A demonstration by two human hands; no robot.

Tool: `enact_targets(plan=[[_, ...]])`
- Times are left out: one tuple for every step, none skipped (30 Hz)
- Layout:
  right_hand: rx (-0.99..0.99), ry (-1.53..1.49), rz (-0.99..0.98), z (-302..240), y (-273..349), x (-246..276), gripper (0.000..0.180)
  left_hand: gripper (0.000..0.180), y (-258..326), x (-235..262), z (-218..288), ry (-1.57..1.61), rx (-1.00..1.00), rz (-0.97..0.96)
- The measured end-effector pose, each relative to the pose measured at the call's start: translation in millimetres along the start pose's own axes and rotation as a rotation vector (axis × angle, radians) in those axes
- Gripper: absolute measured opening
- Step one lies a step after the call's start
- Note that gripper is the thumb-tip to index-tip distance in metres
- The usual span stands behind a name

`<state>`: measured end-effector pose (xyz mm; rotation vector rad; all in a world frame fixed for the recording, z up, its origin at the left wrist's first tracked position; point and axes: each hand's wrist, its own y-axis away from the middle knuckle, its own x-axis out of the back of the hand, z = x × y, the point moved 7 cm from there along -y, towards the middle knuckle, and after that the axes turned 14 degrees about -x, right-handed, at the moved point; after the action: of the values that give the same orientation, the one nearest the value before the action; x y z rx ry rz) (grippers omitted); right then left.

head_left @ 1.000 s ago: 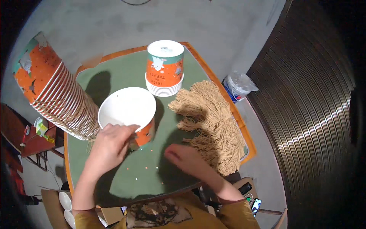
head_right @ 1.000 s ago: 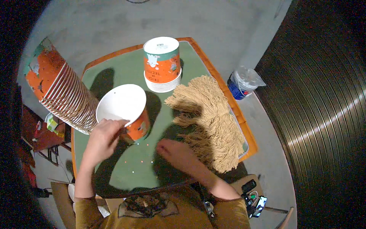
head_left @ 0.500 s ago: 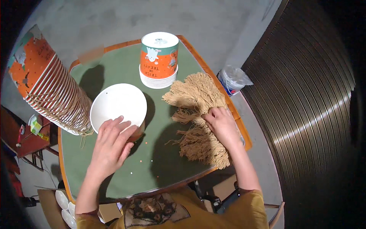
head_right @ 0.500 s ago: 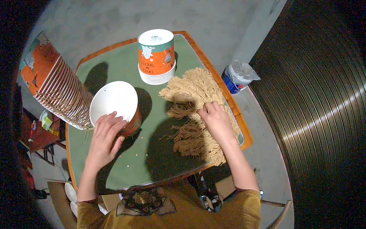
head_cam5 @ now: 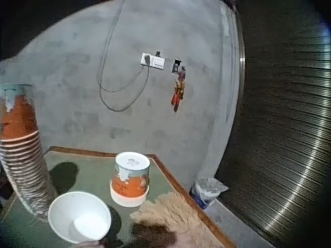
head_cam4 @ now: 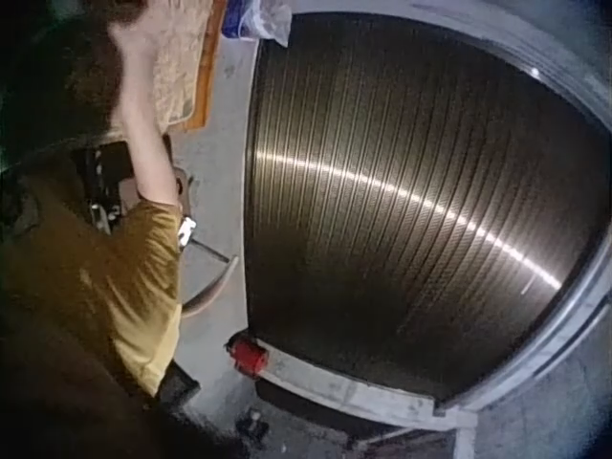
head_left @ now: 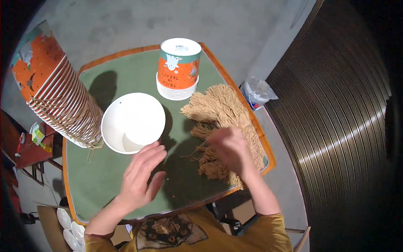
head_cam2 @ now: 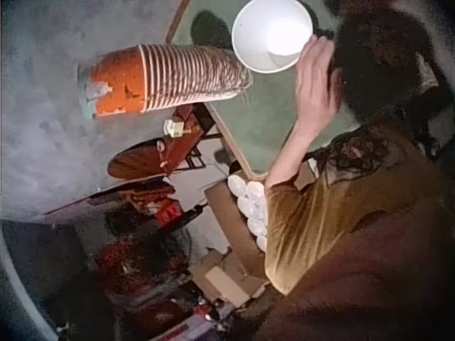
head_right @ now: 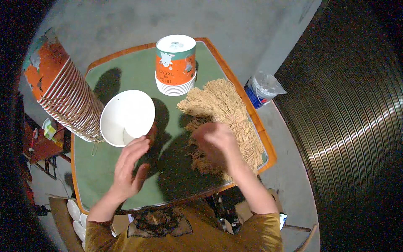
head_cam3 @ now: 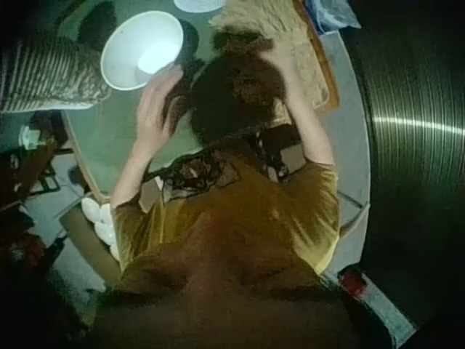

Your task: Tying thin strings through pre-punched holes in paper cups and organizing them into stacks.

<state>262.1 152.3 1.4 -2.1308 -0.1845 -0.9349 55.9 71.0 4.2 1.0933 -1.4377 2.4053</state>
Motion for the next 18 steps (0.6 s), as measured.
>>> enact_targets(plan=[[-0.044, -0.034, -0.106, -20, 0, -13, 0.015, 0.057, 0, -7, -5, 0.179, 0.154, 0.044], [-0.084, -0.073, -0.212, -42, 2, -26, 0.015, 0.058, 0, -15, -4, 0.362, 0.218, 0.027], [-0.005, -0.061, -0.203, -68, 3, -32, 0.017, 0.058, 0, -17, 0, 0.364, 0.221, 0.024], [0.075, -0.037, -0.186, -88, 3, -33, 0.019, 0.054, 6, -26, 1, 0.575, 0.360, 0.041], [0.071, -0.030, -0.179, -92, 2, -34, 0.019, 0.050, 14, -37, 0, 0.783, 0.503, 0.053], [0.031, -0.079, -0.213, -91, 1, -36, 0.019, 0.036, 33, -46, -3, 0.968, 0.737, 0.011], [0.004, -0.142, -0.252, -92, -1, -41, 0.019, 0.036, 45, -40, -6, 0.956, 0.740, 0.014], [0.007, -0.149, -0.251, -90, 0, -43, 0.019, 0.028, 59, -38, -11, 0.897, 0.771, -0.016], [-0.044, -0.099, -0.216, -80, 1, -42, 0.017, 0.023, 70, -35, -17, 0.836, 0.802, -0.046], [-0.094, -0.055, -0.187, -72, 3, -43, 0.015, 0.023, 77, -29, -19, 0.825, 0.816, -0.041], [-0.091, -0.070, -0.193, -67, 6, -43, 0.015, 0.020, 82, -23, -20, 0.707, 0.784, -0.104], [-0.186, -0.086, -0.190, -55, 9, -41, 0.013, 0.020, 86, -17, -20, 0.589, 0.752, -0.166], [-0.273, -0.109, -0.193, -41, 10, -43, 0.011, 0.020, 91, -12, -23, 0.571, 0.773, -0.157], [-0.261, -0.124, -0.200, -35, 13, -43, 0.011, 0.019, 96, -12, -24, 0.557, 0.801, -0.208], [-0.292, -0.118, -0.189, -25, 15, -43, 0.011, 0.019, 102, -13, -25, 0.545, 0.829, -0.258], [-0.328, -0.110, -0.179, -16, 19, -43, 0.011, 0.019, 105, -12, -27, 0.536, 0.844, -0.252], [-0.320, -0.122, -0.188, -11, 21, -45, 0.011, 0.018, 106, -8, -30, 0.498, 0.820, -0.217], [-0.387, -0.105, -0.194, -2, 23, -47, 0.011, 0.018, 105, -4, -31, 0.461, 0.795, -0.182]])
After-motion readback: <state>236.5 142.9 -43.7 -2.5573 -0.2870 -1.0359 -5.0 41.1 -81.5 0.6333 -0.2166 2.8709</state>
